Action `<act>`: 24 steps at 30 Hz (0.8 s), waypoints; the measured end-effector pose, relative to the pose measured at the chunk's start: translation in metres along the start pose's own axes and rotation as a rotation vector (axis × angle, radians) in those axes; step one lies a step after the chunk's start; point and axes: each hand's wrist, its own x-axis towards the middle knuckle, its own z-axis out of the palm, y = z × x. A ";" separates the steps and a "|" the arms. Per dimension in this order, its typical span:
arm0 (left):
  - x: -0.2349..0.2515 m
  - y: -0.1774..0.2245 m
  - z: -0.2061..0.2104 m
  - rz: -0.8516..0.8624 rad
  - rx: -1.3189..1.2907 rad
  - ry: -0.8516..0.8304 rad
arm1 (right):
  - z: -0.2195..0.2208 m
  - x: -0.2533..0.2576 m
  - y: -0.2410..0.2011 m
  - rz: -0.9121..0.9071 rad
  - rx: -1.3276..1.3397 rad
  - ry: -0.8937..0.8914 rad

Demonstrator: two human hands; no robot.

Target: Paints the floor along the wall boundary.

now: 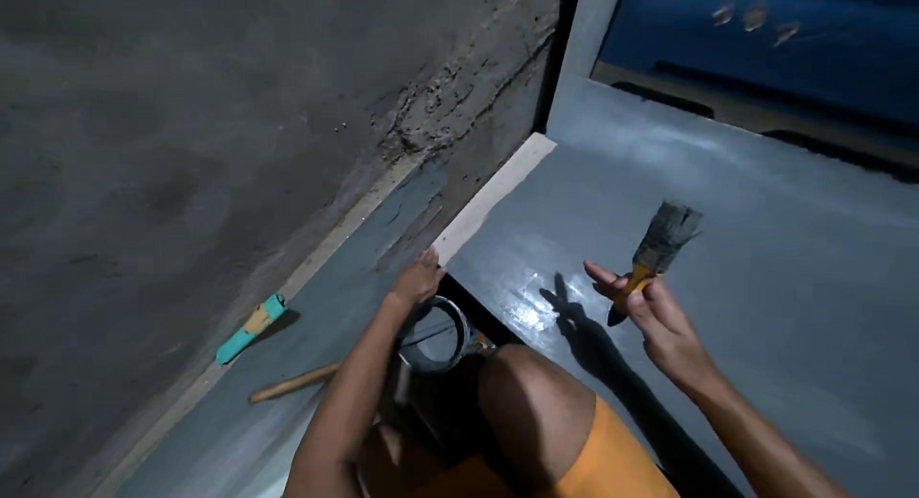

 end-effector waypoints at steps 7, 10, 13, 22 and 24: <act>0.001 0.020 -0.022 0.066 0.056 0.274 | 0.003 0.000 0.003 0.021 -0.006 -0.012; 0.054 0.035 -0.035 0.209 0.023 0.409 | 0.009 0.001 0.003 0.034 0.002 -0.010; 0.100 0.044 -0.041 0.236 0.064 0.343 | 0.013 0.002 0.000 0.044 -0.008 -0.020; 0.059 0.006 -0.011 0.250 0.178 0.116 | 0.008 -0.003 0.004 0.054 -0.009 0.001; 0.025 -0.005 -0.009 0.203 0.178 0.054 | 0.009 -0.005 0.006 0.052 -0.006 0.003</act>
